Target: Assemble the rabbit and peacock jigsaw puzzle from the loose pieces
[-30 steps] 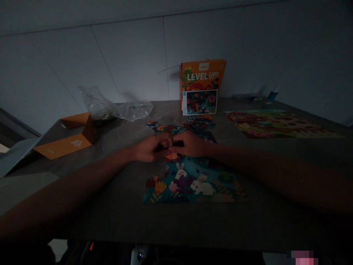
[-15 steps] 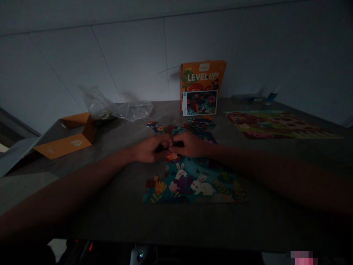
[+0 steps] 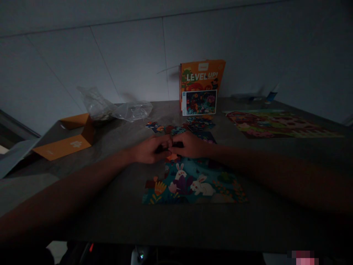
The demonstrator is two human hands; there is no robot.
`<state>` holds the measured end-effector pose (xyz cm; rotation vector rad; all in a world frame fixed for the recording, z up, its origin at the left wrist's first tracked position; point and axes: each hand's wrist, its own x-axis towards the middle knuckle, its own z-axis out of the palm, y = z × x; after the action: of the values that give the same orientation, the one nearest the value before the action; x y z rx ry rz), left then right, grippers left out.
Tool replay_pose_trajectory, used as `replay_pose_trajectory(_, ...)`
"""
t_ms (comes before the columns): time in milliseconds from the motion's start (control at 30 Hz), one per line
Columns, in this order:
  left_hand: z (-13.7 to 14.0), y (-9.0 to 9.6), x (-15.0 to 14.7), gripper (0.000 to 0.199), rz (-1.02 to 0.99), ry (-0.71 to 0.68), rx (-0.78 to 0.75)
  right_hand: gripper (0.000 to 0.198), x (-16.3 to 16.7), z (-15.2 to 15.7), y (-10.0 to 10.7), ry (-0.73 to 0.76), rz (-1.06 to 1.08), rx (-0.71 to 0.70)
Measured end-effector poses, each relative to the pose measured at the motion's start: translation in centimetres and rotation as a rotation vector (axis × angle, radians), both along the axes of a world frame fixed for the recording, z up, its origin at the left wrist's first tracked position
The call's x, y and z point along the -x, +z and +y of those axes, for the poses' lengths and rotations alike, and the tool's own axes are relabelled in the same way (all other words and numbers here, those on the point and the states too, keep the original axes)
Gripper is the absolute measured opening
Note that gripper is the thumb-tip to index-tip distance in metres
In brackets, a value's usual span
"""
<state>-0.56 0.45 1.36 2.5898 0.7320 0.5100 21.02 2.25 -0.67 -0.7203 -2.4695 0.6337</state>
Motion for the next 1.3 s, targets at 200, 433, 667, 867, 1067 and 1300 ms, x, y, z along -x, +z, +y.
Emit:
replay_pose_trajectory(200,0.22,-0.25,0.05,0.010,-0.006,-0.019,-0.016,0.009,0.04,-0.01,-0.13,0.009,0.002,-0.032)
replay_pose_trajectory(433,0.13,-0.21,-0.01,0.010,-0.001,-0.015,-0.013,0.009,0.05,-0.31,0.27,-0.002,0.000,-0.019)
replay_pose_trajectory(667,0.08,-0.14,0.05,0.011,0.002,-0.012,0.010,0.012,-0.04,0.01,-0.16,-0.005,0.007,-0.013)
replay_pose_trajectory(867,0.30,-0.43,-0.04,0.016,-0.130,0.036,0.201,0.021,-0.18,-0.02,0.04,-0.018,0.053,0.108)
replay_pose_trajectory(1067,0.47,0.03,-0.35,0.026,-0.353,0.065,0.554,0.032,-0.17,-0.07,0.41,-0.060,0.135,0.140)
replay_pose_trajectory(1300,0.88,-0.04,0.09,0.029,-0.404,0.102,0.622,0.029,-0.25,0.18,0.17,-0.017,0.119,0.098)
